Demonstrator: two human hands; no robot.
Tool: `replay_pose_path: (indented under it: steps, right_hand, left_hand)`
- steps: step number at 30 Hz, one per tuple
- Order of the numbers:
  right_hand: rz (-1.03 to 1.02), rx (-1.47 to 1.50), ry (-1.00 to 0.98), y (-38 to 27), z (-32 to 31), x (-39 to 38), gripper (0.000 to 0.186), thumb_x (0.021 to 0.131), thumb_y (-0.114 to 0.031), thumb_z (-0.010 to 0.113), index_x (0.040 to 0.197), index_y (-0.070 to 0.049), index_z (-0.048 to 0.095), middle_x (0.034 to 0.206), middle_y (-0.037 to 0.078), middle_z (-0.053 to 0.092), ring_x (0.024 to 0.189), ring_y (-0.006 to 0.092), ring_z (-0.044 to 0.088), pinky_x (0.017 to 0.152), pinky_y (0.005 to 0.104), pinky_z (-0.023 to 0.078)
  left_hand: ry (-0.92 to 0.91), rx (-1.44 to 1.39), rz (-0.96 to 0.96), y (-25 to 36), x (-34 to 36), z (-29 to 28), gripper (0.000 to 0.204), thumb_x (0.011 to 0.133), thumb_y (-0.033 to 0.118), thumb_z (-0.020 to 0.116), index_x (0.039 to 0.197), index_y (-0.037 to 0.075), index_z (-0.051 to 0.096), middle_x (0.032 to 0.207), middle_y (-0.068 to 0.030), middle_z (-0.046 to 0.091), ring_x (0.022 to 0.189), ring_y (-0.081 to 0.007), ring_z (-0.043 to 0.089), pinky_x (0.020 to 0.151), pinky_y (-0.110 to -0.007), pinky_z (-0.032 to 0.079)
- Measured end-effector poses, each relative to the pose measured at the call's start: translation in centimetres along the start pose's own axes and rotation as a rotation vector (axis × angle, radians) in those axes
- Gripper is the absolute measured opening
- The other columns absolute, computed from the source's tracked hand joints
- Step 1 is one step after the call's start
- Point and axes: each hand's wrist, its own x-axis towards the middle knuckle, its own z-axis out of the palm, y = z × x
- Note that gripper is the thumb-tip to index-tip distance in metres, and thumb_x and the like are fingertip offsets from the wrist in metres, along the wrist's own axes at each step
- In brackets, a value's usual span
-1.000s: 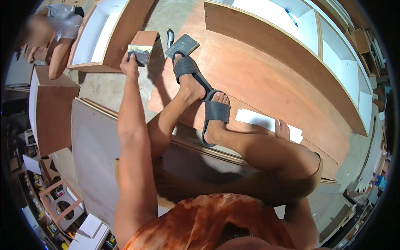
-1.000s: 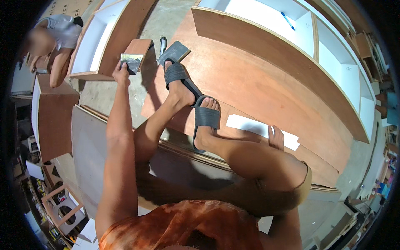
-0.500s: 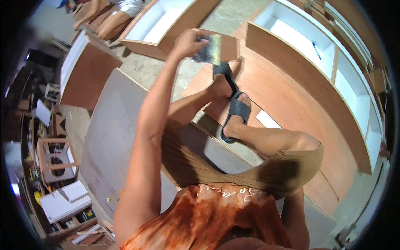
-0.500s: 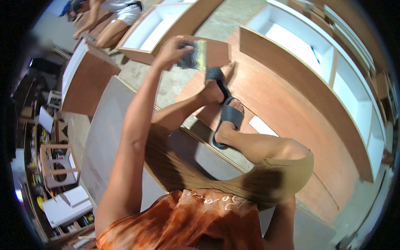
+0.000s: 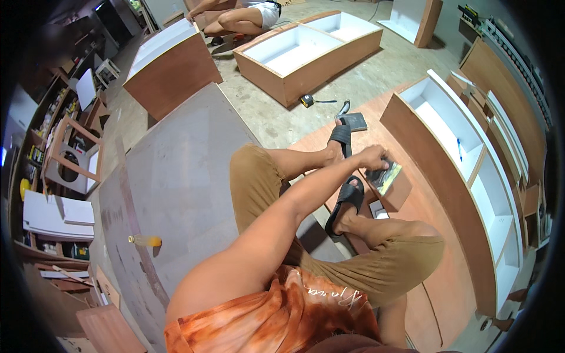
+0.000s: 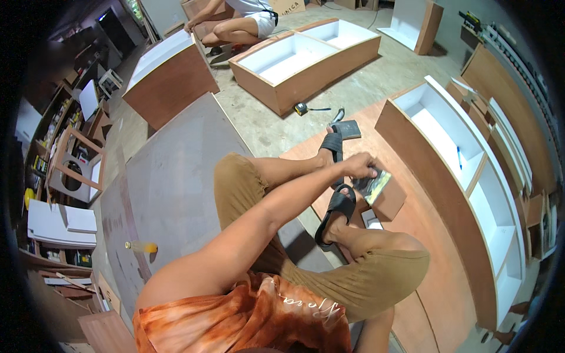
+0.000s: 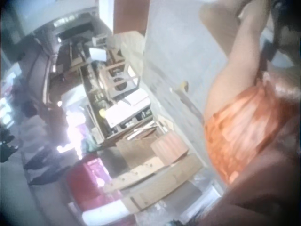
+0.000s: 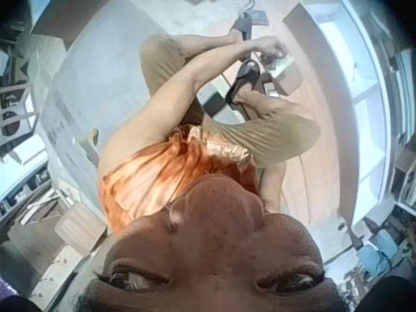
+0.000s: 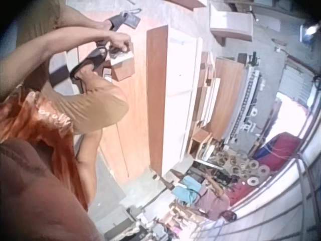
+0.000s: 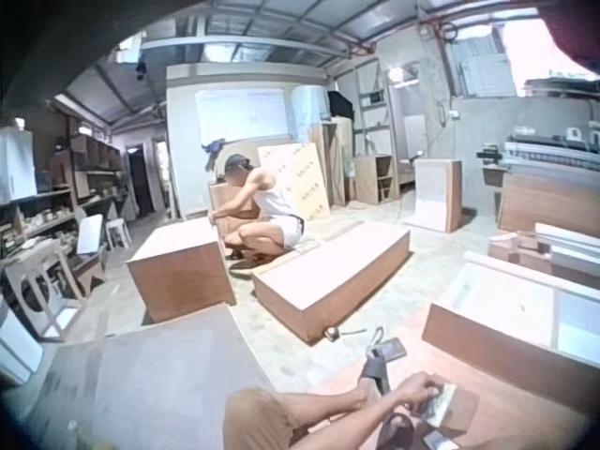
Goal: The person sits on the floor and repeatedly rubs a small rectangular sharpening stone against a long metal file, periodically applying liquid from a yellow bottle to the stone. The person continues this sharpening motion throughout the clip.
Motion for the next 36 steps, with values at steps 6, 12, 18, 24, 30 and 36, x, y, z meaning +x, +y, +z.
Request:
replay_pose_path:
  steps: [6, 12, 18, 24, 30, 36]
  right_hand:
    - [-0.04, -0.018, 0.0, -1.3, -0.3, 3.5, 0.063, 0.082, -0.031, 0.073, 0.134, -0.002, 0.053, 0.128, 0.016, 0.055, 0.116, 0.0278, 0.053, 0.1, 0.044, 0.042]
    - [0.061, 0.013, 0.021, 0.6, -0.8, 2.8, 0.061, 0.081, -0.028, 0.074, 0.132, -0.001, 0.055, 0.124, 0.016, 0.057, 0.113, 0.0268, 0.054, 0.098, 0.0427, 0.043]
    - [0.193, 0.032, 0.083, 2.8, -1.4, 1.8, 0.059, 0.081, -0.025, 0.074, 0.13, 0.0, 0.056, 0.121, 0.016, 0.059, 0.11, 0.0258, 0.056, 0.096, 0.0414, 0.045]
    - [0.226, 0.048, 0.032, 2.4, 1.0, 3.8, 0.057, 0.08, -0.023, 0.075, 0.128, 0.0, 0.057, 0.117, 0.016, 0.061, 0.107, 0.0248, 0.058, 0.095, 0.0401, 0.046]
    - [0.224, 0.024, 0.068, 1.4, 1.1, 5.0, 0.055, 0.079, -0.02, 0.076, 0.126, 0.001, 0.059, 0.114, 0.016, 0.063, 0.104, 0.0238, 0.059, 0.093, 0.0388, 0.047]
    - [0.199, 0.037, 0.049, 0.0, 2.6, 6.0, 0.053, 0.078, -0.017, 0.077, 0.124, 0.002, 0.06, 0.11, 0.016, 0.065, 0.101, 0.0228, 0.061, 0.091, 0.0375, 0.048]
  left_hand:
    - [0.006, -0.258, -0.103, -5.2, 0.5, -0.2, 0.032, 0.079, 0.014, 0.078, 0.11, 0.006, 0.078, 0.098, -0.0133, 0.078, 0.091, -0.0236, 0.073, 0.084, -0.037, 0.055]
    - [0.206, -0.153, -0.222, -11.3, 3.7, 1.1, 0.027, 0.076, 0.012, 0.08, 0.103, 0.008, 0.08, 0.097, -0.0152, 0.078, 0.089, -0.0253, 0.074, 0.082, -0.036, 0.057]
    - [0.097, -0.207, -0.299, -11.6, 7.8, 3.2, 0.026, 0.079, 0.008, 0.077, 0.105, 0.006, 0.079, 0.097, -0.0151, 0.077, 0.091, -0.0231, 0.074, 0.08, -0.035, 0.057]
    - [0.126, -0.62, -0.399, -17.9, 7.3, 4.3, 0.018, 0.081, 0.01, 0.08, 0.098, 0.004, 0.079, 0.09, -0.0094, 0.076, 0.083, -0.0195, 0.07, 0.077, -0.035, 0.055]
    - [0.385, -0.722, -0.479, -19.3, 1.7, 1.7, 0.017, 0.088, 0.011, 0.073, 0.101, 0.001, 0.076, 0.09, -0.0064, 0.074, 0.082, -0.0174, 0.067, 0.075, -0.033, 0.053]
    - [0.627, -0.709, -0.731, -24.7, -7.4, 1.6, 0.021, 0.093, 0.003, 0.065, 0.112, 0.002, 0.073, 0.099, -0.0063, 0.073, 0.086, -0.0151, 0.067, 0.075, -0.031, 0.053]
